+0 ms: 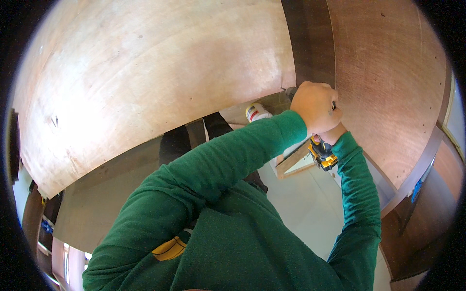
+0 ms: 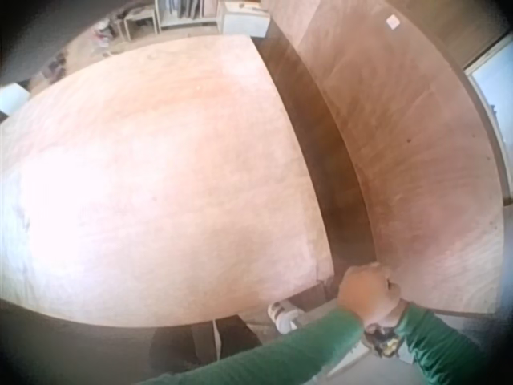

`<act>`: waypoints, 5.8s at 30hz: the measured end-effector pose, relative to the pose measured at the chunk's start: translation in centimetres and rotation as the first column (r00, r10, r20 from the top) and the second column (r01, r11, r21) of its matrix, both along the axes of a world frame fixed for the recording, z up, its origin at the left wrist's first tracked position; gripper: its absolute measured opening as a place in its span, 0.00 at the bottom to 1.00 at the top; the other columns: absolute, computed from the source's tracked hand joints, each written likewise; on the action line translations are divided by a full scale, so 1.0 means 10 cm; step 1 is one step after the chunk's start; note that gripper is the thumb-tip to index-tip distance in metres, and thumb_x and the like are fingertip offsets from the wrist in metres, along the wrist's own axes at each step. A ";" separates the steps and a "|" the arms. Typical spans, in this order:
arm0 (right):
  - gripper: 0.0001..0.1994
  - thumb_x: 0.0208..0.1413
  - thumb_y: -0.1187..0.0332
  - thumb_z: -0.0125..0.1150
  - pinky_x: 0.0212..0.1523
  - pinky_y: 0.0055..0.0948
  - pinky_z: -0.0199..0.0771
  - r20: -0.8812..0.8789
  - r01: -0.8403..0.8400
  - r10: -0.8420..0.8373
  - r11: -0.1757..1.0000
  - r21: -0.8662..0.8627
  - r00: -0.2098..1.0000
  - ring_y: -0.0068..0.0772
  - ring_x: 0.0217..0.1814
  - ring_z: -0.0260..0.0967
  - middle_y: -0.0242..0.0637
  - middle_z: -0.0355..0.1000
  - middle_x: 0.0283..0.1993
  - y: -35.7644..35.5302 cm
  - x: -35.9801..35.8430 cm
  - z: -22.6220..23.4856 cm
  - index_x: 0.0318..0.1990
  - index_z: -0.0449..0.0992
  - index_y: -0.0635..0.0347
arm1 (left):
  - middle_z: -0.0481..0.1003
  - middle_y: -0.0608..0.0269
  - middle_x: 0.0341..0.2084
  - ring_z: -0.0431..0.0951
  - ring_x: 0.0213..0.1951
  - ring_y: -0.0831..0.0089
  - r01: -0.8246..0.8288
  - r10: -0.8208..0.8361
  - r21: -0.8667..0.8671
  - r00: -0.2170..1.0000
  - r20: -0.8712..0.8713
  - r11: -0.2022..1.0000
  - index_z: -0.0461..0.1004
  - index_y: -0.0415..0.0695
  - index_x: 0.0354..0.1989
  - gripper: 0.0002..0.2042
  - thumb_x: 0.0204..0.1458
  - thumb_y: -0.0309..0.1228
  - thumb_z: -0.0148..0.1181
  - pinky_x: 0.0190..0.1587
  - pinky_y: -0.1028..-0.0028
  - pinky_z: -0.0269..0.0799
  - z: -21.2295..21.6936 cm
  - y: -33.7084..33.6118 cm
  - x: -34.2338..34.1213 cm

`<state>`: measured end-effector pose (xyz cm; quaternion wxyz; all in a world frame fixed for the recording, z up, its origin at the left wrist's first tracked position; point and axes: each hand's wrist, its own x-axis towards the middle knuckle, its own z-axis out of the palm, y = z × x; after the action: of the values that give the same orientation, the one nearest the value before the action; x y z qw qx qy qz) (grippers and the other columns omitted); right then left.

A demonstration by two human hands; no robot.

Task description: The person drills several holes into a large sheet of plywood using a power drill and then helps another person move and position the plywood sheet.

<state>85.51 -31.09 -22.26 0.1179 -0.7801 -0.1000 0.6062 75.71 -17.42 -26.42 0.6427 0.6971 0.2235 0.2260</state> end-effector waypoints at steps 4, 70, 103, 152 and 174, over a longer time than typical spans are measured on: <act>0.07 0.53 0.71 0.62 0.28 0.24 0.70 -0.005 0.002 -0.002 1.000 0.010 1.000 0.23 0.25 0.69 0.30 0.71 0.26 -0.03 -0.01 -0.04 0.38 0.72 0.58 | 0.76 0.52 0.24 0.75 0.29 0.53 0.060 -0.059 0.048 0.998 -0.022 0.997 0.77 0.43 0.19 0.11 0.36 0.38 0.59 0.34 0.57 0.67 0.09 -0.02 -0.02; 0.05 0.54 0.69 0.58 0.47 0.33 0.71 0.240 0.110 -0.152 0.978 0.179 0.959 0.32 0.44 0.70 0.33 0.74 0.39 -2.46 -1.16 -0.82 0.37 0.77 0.55 | 0.82 0.65 0.35 0.80 0.39 0.64 0.733 -0.290 0.634 0.680 -0.673 0.246 0.83 0.50 0.38 0.11 0.53 0.34 0.54 0.42 0.61 0.66 -1.25 -0.02 0.21; 0.17 0.46 0.69 0.71 0.41 0.29 0.72 0.280 -0.430 0.369 0.880 0.202 0.886 0.28 0.38 0.73 0.32 0.76 0.36 0.93 -2.44 -0.08 0.44 0.76 0.61 | 0.77 0.46 0.33 0.79 0.39 0.54 -0.724 0.604 0.171 0.394 -0.693 0.669 0.77 0.44 0.41 0.11 0.51 0.26 0.50 0.43 0.62 0.75 -1.59 2.23 -6.34; 0.25 0.46 0.66 0.69 0.50 0.32 0.72 0.220 -0.454 0.411 0.866 0.210 0.885 0.31 0.46 0.73 0.40 0.76 0.47 2.48 -4.27 -0.89 0.53 0.73 0.63 | 0.72 0.59 0.25 0.71 0.18 0.66 -0.557 0.686 -0.728 0.708 -0.165 0.400 0.61 0.62 0.65 0.29 0.52 0.25 0.50 0.20 0.68 0.68 -1.69 4.35 -7.77; 0.29 0.45 0.61 0.71 0.52 0.35 0.71 0.251 -0.263 0.214 0.947 0.182 0.944 0.34 0.48 0.73 0.43 0.76 0.49 1.29 -4.15 -0.52 0.55 0.72 0.64 | 0.75 0.48 0.48 0.76 0.49 0.52 -0.664 0.658 0.368 0.253 -0.709 0.651 0.73 0.43 0.48 0.15 0.55 0.36 0.53 0.52 0.59 0.72 -1.89 4.79 -7.75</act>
<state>44.01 -18.22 -27.43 0.1140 -0.8094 -0.2713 0.5082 -1.77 30.44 -45.28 0.3168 0.5573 0.7555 0.1353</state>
